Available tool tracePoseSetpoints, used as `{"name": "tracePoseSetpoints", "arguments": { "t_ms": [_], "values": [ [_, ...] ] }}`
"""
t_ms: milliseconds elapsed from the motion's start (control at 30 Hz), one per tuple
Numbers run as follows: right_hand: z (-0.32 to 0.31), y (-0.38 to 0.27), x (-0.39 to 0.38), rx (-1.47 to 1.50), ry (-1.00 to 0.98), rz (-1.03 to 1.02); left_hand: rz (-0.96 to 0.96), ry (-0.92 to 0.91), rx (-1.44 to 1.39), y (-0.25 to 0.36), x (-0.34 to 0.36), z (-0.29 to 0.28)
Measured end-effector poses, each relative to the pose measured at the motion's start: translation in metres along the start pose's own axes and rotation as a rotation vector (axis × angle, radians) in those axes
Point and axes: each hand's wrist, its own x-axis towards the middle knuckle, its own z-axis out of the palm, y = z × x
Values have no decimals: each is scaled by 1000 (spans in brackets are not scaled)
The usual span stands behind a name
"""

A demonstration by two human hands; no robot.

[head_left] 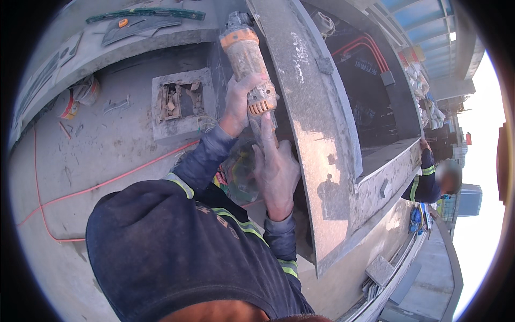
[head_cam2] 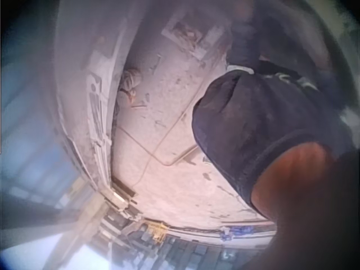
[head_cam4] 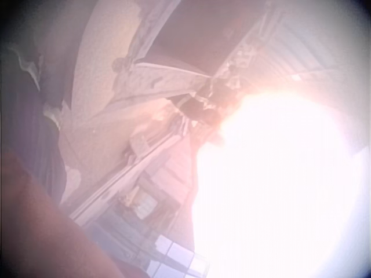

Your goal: The person uses a handheld angle grinder to cut along the edge of a concrete ledge on a rooftop. The tool is held with both hands and guided steadily along the surface while dust is generated. Another worker is visible nearby but not interacting with the task.

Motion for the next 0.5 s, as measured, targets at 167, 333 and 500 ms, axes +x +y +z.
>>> {"name": "tracePoseSetpoints", "arguments": {
  "t_ms": [167, 333, 500],
  "values": [
    [-6, -1, -14, -76, -46, 20, -20, -19, -49, -8, -11, -3],
    [-10, -1, -15, -49, -43, 7, -3, -9, -38, -9, -14, -2],
    [-1, 2, -2, -11, -17, -11, 6, -23, -30, -7, -1, -5]
  ]
}}
